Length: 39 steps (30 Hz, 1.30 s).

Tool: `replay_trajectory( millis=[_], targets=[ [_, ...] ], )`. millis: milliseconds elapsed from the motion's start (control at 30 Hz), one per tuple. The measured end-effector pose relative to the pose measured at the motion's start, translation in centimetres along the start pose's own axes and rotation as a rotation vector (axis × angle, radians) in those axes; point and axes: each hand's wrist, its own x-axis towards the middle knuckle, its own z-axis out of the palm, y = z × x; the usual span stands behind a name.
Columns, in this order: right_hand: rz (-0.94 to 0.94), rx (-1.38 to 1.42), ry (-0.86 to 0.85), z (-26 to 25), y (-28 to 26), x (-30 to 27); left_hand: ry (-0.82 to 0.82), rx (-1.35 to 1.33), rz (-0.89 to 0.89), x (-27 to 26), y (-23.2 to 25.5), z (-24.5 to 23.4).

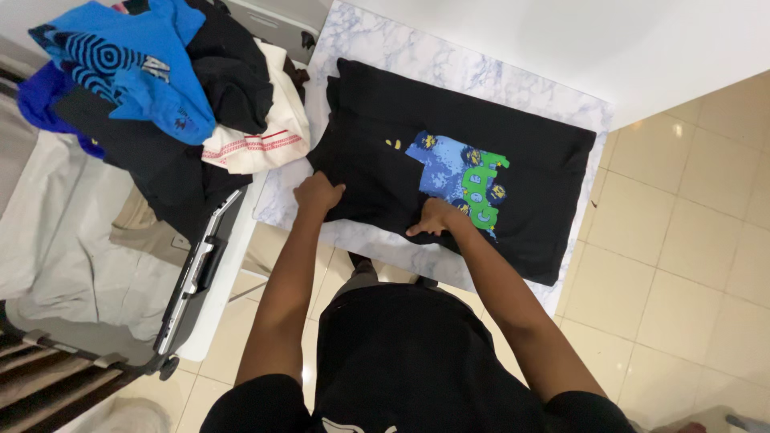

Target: The person folds a black t-shirt on a table by hand, smoothing the fabric and folding the sleeves and torso into a rectangle.

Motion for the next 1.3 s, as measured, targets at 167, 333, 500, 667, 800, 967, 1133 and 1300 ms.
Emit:
replay_trajectory(
  millis=[167, 333, 500, 667, 800, 967, 1133, 1300],
  targets=[
    [-0.115, -0.305, 0.378, 0.8, -4.2, -2.8, -0.077, 0.138, -0.038, -2.2, -2.8, -1.2],
    [-0.245, -0.366, 0.420, 4.0, -4.0, -0.2, -0.149, 0.166, -0.019, -1.3, -6.1, 0.7],
    [-0.291, -0.408, 0.433, 5.8, -1.2, 4.5, -0.162, 0.098, 0.101, -0.3, -8.5, 2.7],
    [-0.338, -0.341, 0.247, 3.7, -1.8, 2.7, -0.042, 0.022, 0.089, -1.1, -9.4, 3.5],
    [-0.189, -0.514, 0.242, 3.7, -3.5, 1.1, 0.012, -0.058, -0.040, -2.0, -8.2, 3.1],
    [-0.176, -0.522, 0.354, 3.8, -2.9, -0.5, -0.032, -0.150, -0.192, -4.0, -7.0, 1.1],
    [-0.179, -0.468, 0.332, 4.0, -0.9, 1.2, -0.076, -0.173, -0.212, -2.0, -8.1, 2.9],
    [-0.250, -0.427, 0.295, 2.4, -0.2, 0.9, 0.087, -0.348, 0.003, 0.3, -8.5, 3.8]
  ],
)
